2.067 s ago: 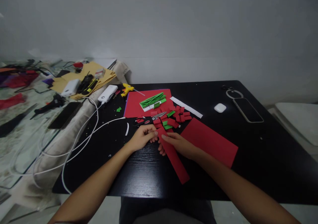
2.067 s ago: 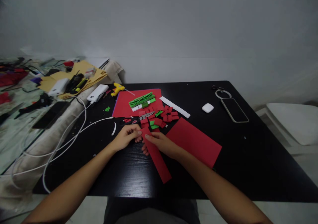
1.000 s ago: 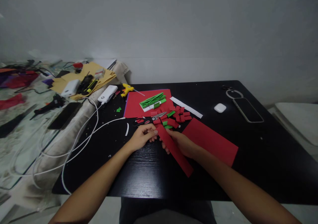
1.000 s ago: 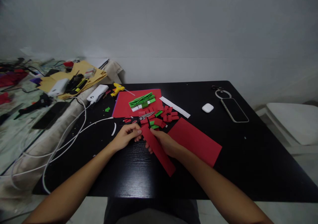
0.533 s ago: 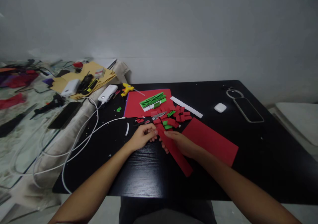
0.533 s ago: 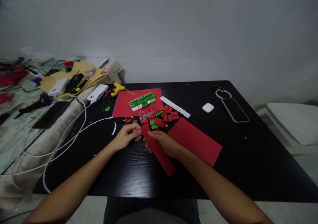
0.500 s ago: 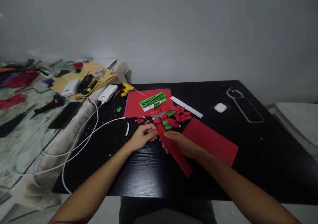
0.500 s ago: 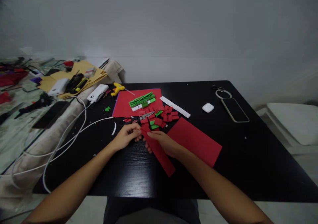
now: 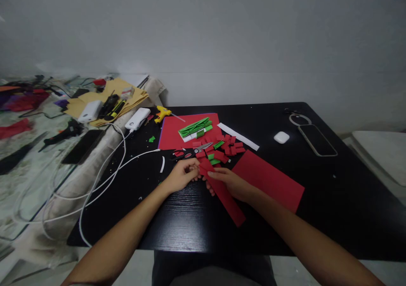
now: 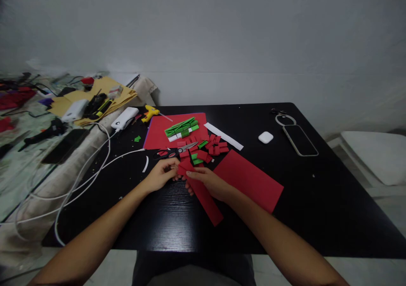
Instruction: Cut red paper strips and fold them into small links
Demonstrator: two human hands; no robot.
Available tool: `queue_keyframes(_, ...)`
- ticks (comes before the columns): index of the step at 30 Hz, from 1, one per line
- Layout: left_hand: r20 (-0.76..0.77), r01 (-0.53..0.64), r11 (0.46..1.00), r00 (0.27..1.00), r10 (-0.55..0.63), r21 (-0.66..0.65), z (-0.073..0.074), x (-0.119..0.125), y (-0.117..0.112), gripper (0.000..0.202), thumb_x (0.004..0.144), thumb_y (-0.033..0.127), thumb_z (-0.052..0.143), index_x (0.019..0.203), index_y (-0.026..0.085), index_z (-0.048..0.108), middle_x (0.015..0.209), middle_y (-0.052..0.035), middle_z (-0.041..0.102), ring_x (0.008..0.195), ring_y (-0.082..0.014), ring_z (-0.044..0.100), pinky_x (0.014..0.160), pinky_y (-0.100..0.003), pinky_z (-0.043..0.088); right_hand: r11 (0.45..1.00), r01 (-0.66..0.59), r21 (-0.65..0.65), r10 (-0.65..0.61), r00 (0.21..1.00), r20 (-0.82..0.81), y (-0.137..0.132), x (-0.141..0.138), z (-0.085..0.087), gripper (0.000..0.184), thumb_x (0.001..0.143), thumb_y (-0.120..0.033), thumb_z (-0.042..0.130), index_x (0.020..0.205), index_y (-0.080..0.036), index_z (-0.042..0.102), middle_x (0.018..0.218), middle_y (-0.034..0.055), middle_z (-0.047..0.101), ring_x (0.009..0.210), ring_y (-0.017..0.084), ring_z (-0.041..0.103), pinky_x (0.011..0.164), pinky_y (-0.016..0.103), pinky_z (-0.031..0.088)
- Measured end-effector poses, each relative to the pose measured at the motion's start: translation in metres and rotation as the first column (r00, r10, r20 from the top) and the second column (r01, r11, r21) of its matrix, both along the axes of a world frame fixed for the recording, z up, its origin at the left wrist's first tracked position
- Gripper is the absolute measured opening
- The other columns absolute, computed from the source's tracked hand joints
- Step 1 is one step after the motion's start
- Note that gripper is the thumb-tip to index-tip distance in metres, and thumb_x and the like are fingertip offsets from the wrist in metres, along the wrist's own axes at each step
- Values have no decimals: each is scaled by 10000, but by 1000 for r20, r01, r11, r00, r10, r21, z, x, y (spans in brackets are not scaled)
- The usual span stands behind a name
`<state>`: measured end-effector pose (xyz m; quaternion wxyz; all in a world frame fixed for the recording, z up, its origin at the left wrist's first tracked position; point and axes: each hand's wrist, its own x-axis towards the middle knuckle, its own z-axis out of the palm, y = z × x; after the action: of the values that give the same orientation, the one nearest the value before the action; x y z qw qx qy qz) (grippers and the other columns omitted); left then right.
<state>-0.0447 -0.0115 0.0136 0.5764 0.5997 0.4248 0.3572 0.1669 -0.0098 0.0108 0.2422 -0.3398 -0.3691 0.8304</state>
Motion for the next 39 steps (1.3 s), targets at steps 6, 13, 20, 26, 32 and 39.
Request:
queue_keyframes(6,1,4,1000,1000,-4,12,0,0,1,223,867,358,665,831,140,627,681,-9,645,580,-110,583,568,-216,466,1000,-3,-2,3,1000,6,0,0,1,331,815,-435,769,891,-120,705,712,42,688,585,134,635,575,245,505)
queue_keyframes(13,-18,22,1000,1000,-22,16,-2,1,0,307,886,445,682,876,140,648,712,-13,669,585,-98,583,584,-210,468,1000,4,-12,-3,1000,5,0,0,-3,368,859,-471,711,886,-103,712,724,54,692,593,142,647,594,257,517)
queue_keyframes(20,-37,-6,1000,999,7,11,-3,2,0,380,909,507,638,822,138,637,683,-6,651,566,-91,570,562,-205,460,999,-14,-40,16,999,29,2,-1,0,396,948,-468,579,901,-99,717,724,72,697,591,147,641,595,260,518)
queue_keyframes(26,-42,-2,1000,999,3,12,0,3,0,396,924,517,614,813,137,630,692,-15,658,567,-91,565,561,-206,451,995,-14,-99,17,999,27,3,0,-2,349,939,-351,488,889,-102,727,726,83,697,619,163,652,616,271,541)
queue_keyframes(32,-13,-26,999,1000,26,22,-1,2,1,429,929,538,596,777,137,614,654,-7,629,549,-90,544,549,-210,440,998,-38,-57,41,998,41,2,1,5,324,926,-383,547,901,-117,732,740,74,707,625,155,655,631,257,540)
queue_keyframes(39,4,-63,998,998,63,9,0,2,2,430,908,539,627,750,139,608,633,-1,618,538,-88,540,542,-207,434,998,-32,-59,35,998,48,1,2,6,489,983,-523,491,918,-106,737,746,78,697,607,147,647,608,247,534)
